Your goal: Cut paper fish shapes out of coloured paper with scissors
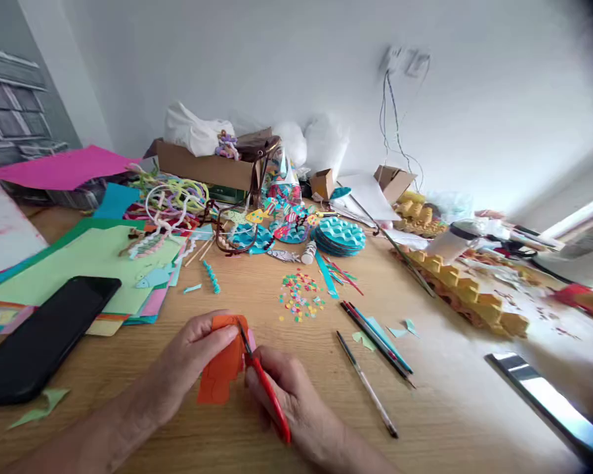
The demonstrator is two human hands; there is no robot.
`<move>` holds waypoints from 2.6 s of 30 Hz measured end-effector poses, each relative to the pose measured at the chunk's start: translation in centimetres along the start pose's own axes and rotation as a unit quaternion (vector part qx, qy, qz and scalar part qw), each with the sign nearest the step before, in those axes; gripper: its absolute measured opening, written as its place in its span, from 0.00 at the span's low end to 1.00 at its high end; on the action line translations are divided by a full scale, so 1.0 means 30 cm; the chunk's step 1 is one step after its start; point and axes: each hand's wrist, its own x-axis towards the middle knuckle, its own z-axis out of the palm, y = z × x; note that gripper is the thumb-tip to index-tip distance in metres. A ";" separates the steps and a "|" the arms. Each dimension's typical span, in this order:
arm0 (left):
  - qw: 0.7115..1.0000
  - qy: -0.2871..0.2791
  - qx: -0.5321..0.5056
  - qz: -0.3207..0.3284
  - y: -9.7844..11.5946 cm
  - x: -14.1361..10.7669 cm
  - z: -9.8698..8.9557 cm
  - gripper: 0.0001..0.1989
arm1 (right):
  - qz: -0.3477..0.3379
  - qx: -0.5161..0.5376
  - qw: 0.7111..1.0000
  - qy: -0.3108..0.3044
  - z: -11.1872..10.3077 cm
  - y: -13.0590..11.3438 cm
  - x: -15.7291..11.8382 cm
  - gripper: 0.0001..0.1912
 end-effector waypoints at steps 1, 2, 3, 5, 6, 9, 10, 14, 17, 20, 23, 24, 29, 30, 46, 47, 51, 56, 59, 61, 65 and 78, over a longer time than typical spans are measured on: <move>1.000 -0.002 0.000 -0.006 0.004 0.000 0.000 0.08 | -0.002 -0.002 1.000 0.000 -0.003 0.000 -0.001 0.17; 1.000 -0.003 -0.001 -0.010 0.008 0.001 0.000 0.08 | -0.003 -0.003 1.000 0.000 -0.006 0.001 -0.001 0.17; 1.000 -0.004 -0.004 -0.014 0.011 0.001 0.001 0.08 | -0.004 -0.005 1.000 0.000 -0.008 0.001 -0.001 0.17; 1.000 -0.004 -0.014 -0.021 0.014 0.001 0.002 0.08 | -0.001 -0.006 1.000 0.001 -0.009 0.001 -0.001 0.17; 1.000 -0.003 -0.022 -0.022 0.014 0.001 0.004 0.08 | 0.002 -0.007 1.000 0.002 -0.009 0.001 0.000 0.17; 0.998 0.017 -0.054 -0.026 0.010 -0.001 0.008 0.07 | 0.008 -0.001 1.000 0.005 -0.005 0.003 0.002 0.17; 0.997 0.025 -0.063 -0.028 0.009 -0.002 0.009 0.07 | 0.008 0.001 1.000 0.005 -0.004 0.005 0.003 0.17; 0.997 0.037 -0.064 -0.038 0.006 0.000 0.010 0.09 | 0.010 -0.003 1.000 0.003 -0.002 0.011 0.003 0.17; 0.996 0.046 -0.060 -0.049 0.005 0.002 0.008 0.10 | 0.023 0.001 1.000 0.004 -0.002 0.012 0.002 0.16; 0.995 0.053 -0.064 -0.053 0.003 0.001 0.005 0.10 | 0.030 0.007 1.000 0.004 -0.001 0.011 0.003 0.16; 0.995 0.053 -0.063 -0.053 -0.001 -0.004 0.001 0.10 | 0.027 0.005 1.000 0.003 -0.001 0.011 0.003 0.18; 0.995 0.051 -0.062 -0.052 -0.001 -0.006 0.000 0.10 | 0.026 0.003 1.000 0.003 -0.002 0.010 0.003 0.18; 0.997 0.034 -0.041 -0.061 0.000 -0.012 0.002 0.09 | 0.015 -0.015 1.000 0.005 -0.005 0.006 0.004 0.20; 0.997 0.034 -0.038 -0.062 0.001 -0.011 0.003 0.09 | 0.014 -0.018 1.000 0.005 -0.005 0.005 0.004 0.20; 0.996 0.047 -0.023 -0.078 0.002 -0.007 0.008 0.11 | -0.004 -0.021 0.999 0.033 -0.003 0.027 0.015 0.19; 0.995 0.051 -0.025 -0.078 -0.001 -0.004 0.004 0.11 | 0.001 -0.011 0.999 0.044 -0.006 0.020 0.015 0.20; 0.991 0.114 -0.044 -0.058 -0.001 0.017 -0.028 0.10 | 0.012 0.054 0.993 0.101 -0.020 -0.007 0.020 0.22; 0.984 0.165 -0.061 -0.003 0.036 0.047 -0.076 0.10 | -0.003 0.090 0.987 0.135 -0.044 -0.015 0.034 0.19; 0.990 0.143 -0.005 0.012 0.055 0.057 -0.100 0.10 | -0.007 -0.002 0.986 0.164 -0.069 -0.005 0.050 0.12; 0.991 0.135 0.018 0.010 0.054 0.062 -0.110 0.10 | -0.009 -0.098 0.977 0.191 -0.087 0.007 0.062 0.09; 0.990 0.140 -0.008 -0.011 0.020 0.069 -0.108 0.09 | -0.008 -0.194 0.961 0.199 -0.106 0.039 0.080 0.08; 0.989 0.142 -0.010 -0.026 -0.014 0.062 -0.085 0.07 | -0.006 -0.254 0.943 0.214 -0.088 0.014 0.163 0.09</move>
